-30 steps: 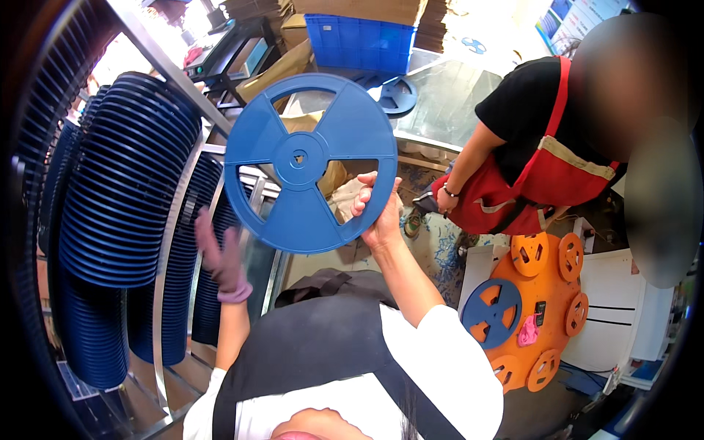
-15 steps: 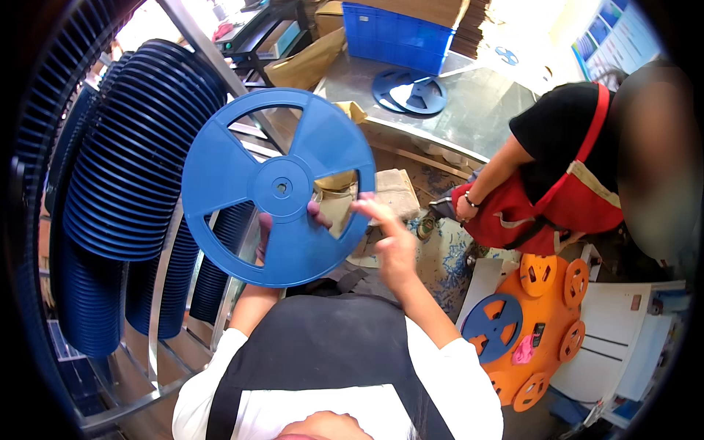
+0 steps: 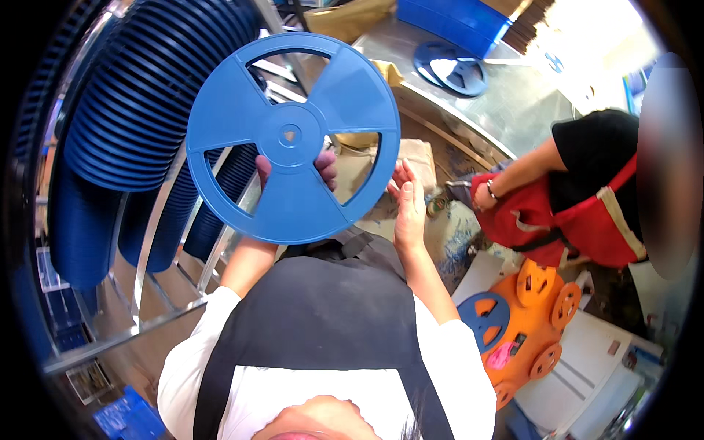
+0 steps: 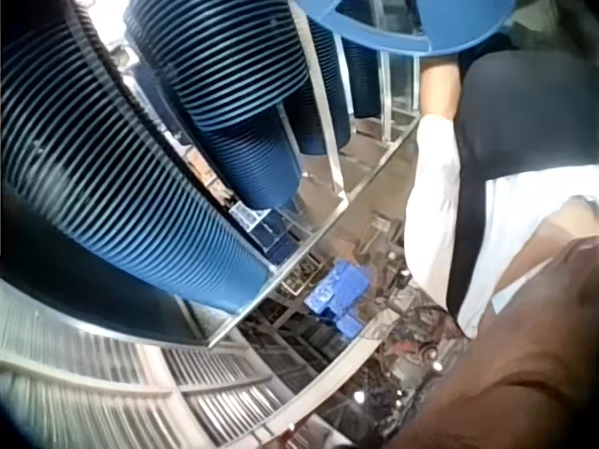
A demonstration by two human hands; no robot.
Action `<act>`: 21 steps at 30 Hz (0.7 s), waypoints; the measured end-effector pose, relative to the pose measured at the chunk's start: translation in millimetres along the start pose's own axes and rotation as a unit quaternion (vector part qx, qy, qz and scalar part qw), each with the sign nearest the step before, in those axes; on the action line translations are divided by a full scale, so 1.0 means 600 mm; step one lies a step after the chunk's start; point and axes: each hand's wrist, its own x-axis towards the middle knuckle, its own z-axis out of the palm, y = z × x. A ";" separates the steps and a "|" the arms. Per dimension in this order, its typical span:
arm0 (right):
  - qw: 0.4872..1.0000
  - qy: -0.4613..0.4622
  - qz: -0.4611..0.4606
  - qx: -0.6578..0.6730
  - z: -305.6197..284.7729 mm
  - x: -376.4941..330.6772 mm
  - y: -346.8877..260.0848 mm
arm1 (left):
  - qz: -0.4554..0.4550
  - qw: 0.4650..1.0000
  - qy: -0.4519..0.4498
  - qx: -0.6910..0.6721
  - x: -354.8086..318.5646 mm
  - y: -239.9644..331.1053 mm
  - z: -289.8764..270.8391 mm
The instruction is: The person repeatedly picks up blue plastic spools from a metal rack and stacks them on a wooden stool. Another person in a red apron is visible nearby, handling similar spools.
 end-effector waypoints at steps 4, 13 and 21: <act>0.995 -0.055 0.079 -0.027 0.013 0.005 0.033 | 0.104 0.978 0.007 0.180 -0.116 0.077 0.049; 0.956 -0.194 0.200 -0.093 0.034 0.046 0.118 | 0.531 0.806 0.116 0.234 -0.485 0.120 0.016; 0.950 -0.216 0.197 -0.107 0.070 0.069 0.134 | 0.515 0.751 0.358 0.207 -0.415 0.279 -0.030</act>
